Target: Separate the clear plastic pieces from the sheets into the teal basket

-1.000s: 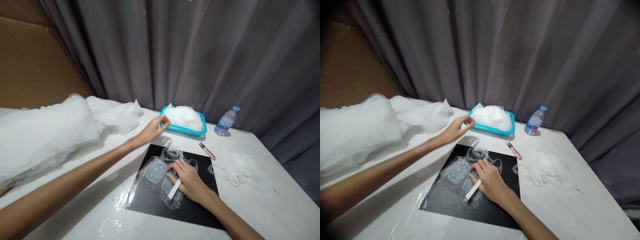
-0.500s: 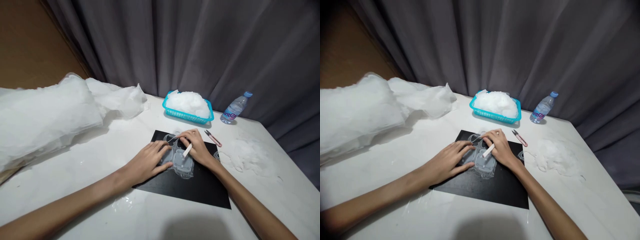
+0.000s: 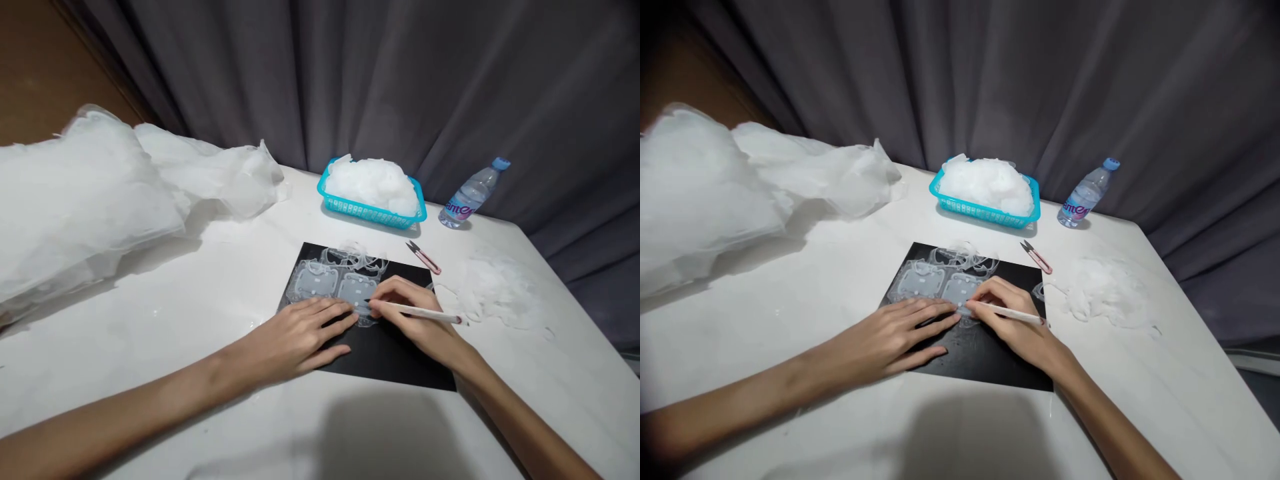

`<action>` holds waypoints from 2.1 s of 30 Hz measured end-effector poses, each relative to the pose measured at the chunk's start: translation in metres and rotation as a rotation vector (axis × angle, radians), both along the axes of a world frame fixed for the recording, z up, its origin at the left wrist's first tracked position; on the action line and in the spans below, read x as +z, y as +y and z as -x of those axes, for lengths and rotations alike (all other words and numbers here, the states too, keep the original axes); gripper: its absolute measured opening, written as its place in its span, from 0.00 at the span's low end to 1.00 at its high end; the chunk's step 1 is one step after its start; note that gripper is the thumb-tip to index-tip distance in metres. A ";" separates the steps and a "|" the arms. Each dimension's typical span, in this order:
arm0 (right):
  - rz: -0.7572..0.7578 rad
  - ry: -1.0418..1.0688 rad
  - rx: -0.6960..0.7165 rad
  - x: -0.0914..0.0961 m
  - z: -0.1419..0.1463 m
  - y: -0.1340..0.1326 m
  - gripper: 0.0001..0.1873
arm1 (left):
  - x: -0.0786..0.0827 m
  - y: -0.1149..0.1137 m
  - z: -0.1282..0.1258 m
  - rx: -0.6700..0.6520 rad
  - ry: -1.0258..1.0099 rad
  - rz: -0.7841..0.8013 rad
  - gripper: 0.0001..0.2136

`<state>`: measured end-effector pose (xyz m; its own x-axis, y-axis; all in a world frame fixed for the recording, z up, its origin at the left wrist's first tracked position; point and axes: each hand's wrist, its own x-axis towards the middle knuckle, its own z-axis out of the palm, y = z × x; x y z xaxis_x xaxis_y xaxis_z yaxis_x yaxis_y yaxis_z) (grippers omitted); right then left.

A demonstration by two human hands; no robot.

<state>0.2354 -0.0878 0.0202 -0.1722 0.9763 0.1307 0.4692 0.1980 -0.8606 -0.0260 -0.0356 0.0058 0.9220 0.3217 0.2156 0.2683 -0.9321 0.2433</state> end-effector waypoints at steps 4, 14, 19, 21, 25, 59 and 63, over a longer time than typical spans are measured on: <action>0.059 -0.032 0.114 0.000 0.000 -0.001 0.05 | 0.004 0.008 0.001 0.052 0.022 0.207 0.22; -0.031 -0.133 0.135 -0.002 0.003 -0.006 0.05 | 0.005 0.009 0.002 0.117 0.028 0.506 0.22; -0.043 -0.152 0.154 -0.005 0.004 -0.005 0.04 | 0.003 0.009 0.001 0.119 0.033 0.460 0.22; -0.056 -0.165 0.159 -0.005 0.005 -0.006 0.04 | 0.003 0.008 0.001 0.124 0.026 0.463 0.22; -0.110 -0.215 0.166 -0.007 0.008 -0.006 0.05 | 0.003 0.008 0.002 0.129 0.002 0.493 0.21; -0.495 -0.626 0.262 -0.034 0.002 -0.003 0.14 | -0.003 0.011 0.007 0.125 0.017 0.415 0.20; -0.546 -0.708 0.243 -0.034 0.006 -0.009 0.19 | -0.001 0.011 0.005 0.119 0.019 0.411 0.21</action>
